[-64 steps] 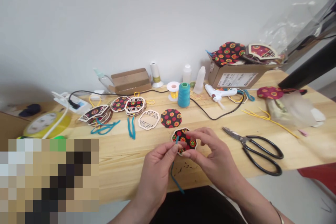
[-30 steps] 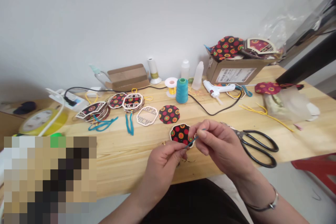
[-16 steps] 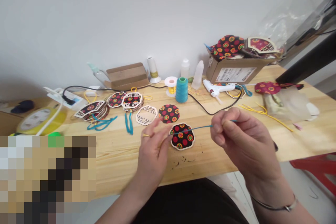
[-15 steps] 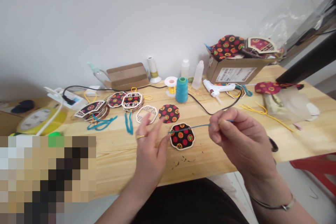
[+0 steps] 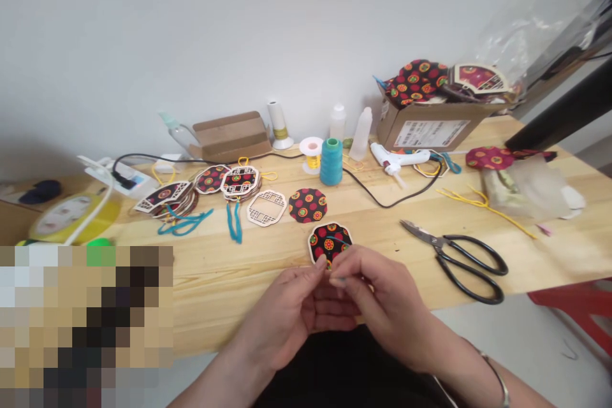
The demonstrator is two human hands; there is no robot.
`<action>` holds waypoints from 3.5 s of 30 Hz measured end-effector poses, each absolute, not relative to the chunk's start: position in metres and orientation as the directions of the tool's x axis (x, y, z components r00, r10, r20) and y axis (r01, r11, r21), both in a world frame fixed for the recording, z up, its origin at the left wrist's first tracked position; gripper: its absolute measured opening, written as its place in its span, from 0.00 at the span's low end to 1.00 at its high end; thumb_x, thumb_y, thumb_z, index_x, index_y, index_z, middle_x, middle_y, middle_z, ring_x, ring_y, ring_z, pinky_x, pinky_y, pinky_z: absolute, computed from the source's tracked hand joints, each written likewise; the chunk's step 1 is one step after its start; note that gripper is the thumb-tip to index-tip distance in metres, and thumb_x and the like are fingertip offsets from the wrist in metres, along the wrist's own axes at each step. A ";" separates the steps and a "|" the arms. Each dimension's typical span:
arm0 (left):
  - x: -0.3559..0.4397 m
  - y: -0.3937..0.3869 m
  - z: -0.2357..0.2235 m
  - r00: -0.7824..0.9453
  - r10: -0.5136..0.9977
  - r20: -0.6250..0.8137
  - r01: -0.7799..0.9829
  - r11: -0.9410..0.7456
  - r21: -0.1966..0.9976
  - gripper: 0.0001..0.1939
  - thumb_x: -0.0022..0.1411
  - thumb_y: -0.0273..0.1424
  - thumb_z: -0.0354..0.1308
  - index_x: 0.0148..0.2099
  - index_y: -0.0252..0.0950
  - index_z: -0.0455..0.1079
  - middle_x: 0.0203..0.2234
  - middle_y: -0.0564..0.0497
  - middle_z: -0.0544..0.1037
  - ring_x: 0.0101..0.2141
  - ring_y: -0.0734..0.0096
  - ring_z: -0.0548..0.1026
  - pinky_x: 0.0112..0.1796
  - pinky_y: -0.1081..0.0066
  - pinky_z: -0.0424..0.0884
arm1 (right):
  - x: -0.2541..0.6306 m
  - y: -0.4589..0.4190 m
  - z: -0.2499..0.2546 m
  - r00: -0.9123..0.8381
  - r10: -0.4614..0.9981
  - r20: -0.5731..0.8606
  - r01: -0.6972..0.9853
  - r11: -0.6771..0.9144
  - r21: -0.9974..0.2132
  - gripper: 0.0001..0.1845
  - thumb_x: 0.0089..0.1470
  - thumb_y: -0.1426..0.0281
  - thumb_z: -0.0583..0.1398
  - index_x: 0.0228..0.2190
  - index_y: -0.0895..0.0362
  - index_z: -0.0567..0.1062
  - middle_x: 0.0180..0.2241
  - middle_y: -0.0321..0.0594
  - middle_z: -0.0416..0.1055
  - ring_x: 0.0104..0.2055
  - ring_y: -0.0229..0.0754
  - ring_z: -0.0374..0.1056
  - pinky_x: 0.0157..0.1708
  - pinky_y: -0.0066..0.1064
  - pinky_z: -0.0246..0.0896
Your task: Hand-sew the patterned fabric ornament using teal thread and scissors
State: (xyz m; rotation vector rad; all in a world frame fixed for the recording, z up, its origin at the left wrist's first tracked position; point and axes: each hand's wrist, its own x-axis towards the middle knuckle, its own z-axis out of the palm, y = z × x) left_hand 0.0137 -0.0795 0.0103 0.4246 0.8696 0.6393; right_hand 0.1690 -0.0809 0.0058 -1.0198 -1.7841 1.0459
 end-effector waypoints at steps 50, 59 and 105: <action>0.013 -0.074 0.005 0.250 0.812 -0.527 -0.362 0.584 0.727 0.08 0.52 0.31 0.63 0.29 0.29 0.73 0.18 0.54 0.68 0.16 0.88 0.51 0.18 0.79 0.45 | 0.161 -0.092 0.011 -0.888 0.444 -0.119 0.285 0.329 -0.900 0.05 0.53 0.74 0.59 0.31 0.60 0.76 0.31 0.37 0.76 0.33 0.34 0.69 0.31 0.20 0.61; 0.011 -0.075 0.010 0.105 0.902 -0.419 -0.168 0.431 0.886 0.08 0.53 0.33 0.61 0.29 0.32 0.74 0.17 0.54 0.70 0.16 0.84 0.54 0.18 0.77 0.48 | 0.188 -0.071 0.013 -0.355 0.930 -0.099 0.309 0.016 -0.951 0.11 0.57 0.67 0.56 0.29 0.57 0.76 0.28 0.36 0.74 0.29 0.34 0.67 0.31 0.25 0.60; 0.022 -0.105 0.010 0.069 0.981 -0.183 -0.128 0.191 0.973 0.14 0.53 0.32 0.56 0.19 0.32 0.66 0.11 0.57 0.62 0.14 0.83 0.53 0.18 0.76 0.46 | 0.147 -0.080 0.004 -0.226 0.960 -0.167 -0.194 -0.213 -0.958 0.18 0.38 0.59 0.67 0.20 0.61 0.70 0.14 0.31 0.62 0.15 0.26 0.49 0.15 0.21 0.39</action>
